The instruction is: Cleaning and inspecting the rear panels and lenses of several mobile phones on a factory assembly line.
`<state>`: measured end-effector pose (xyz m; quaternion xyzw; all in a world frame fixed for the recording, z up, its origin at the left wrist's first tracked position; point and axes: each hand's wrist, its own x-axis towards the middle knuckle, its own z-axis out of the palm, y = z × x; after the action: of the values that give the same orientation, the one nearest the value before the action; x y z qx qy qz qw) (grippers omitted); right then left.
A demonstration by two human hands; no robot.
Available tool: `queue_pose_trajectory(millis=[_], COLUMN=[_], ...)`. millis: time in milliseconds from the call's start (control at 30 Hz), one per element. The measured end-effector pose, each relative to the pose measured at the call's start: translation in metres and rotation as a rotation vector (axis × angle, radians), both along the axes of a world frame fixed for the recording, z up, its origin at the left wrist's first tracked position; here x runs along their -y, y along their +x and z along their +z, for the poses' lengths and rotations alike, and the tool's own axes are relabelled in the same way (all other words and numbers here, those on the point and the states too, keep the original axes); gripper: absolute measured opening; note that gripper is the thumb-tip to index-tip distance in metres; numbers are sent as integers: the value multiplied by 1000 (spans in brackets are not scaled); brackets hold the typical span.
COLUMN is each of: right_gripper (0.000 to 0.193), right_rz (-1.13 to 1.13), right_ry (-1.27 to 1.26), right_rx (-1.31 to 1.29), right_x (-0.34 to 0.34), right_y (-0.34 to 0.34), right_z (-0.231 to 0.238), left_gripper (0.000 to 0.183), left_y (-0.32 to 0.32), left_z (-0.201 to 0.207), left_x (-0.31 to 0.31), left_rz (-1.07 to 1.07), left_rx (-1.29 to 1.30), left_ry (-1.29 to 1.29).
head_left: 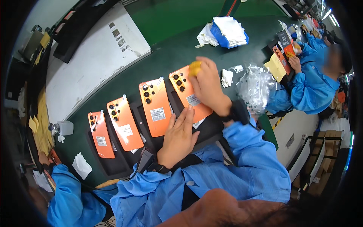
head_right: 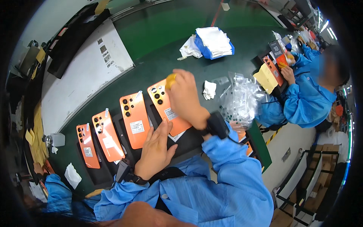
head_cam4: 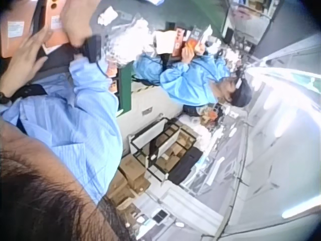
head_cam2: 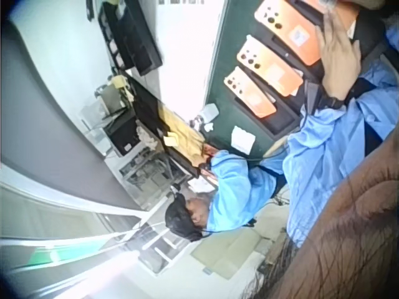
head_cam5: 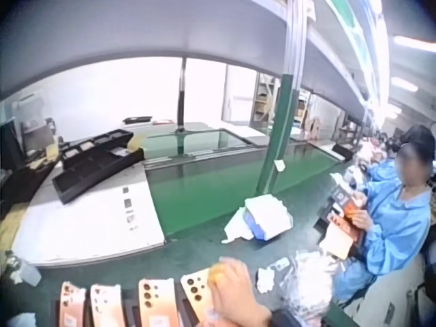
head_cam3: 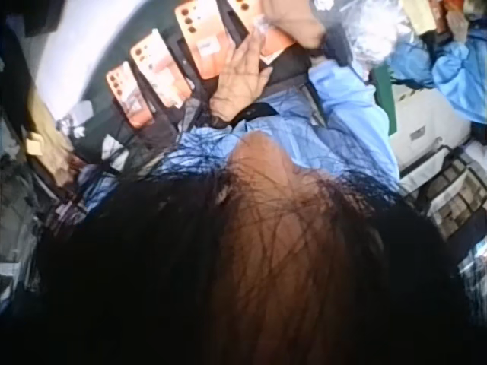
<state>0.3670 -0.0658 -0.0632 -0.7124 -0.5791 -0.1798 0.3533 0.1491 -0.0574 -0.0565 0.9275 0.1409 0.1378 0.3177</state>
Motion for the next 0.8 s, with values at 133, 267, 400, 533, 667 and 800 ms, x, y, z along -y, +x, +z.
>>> queue_pose_trajectory(millis=[133, 267, 400, 533, 667, 800], right_gripper=[22, 22, 33, 46, 54, 38], right_rz=[465, 561, 356, 112, -59, -103], right_ry=[-200, -274, -128, -326, -534, -556], right_rx=[-219, -472, -496, -275, -15, -15], right_x=[85, 129, 121, 90, 85, 72], right_y=[-39, -49, -45, -42, -49, -51], right_z=[13, 23, 48, 30, 21, 33], left_gripper=[80, 69, 61, 43, 11, 11], left_y=[3, 2, -1, 0, -27, -69], left_z=[6, 2, -1, 0, 8, 41], left_x=[-1, -2, -3, -5, 0, -15], left_rz=[36, -11, -7, 31, -247, -306], left_rx=[56, 7, -12, 79, 191, 235], left_ry=[-156, -24, 72, 80, 143, -121])
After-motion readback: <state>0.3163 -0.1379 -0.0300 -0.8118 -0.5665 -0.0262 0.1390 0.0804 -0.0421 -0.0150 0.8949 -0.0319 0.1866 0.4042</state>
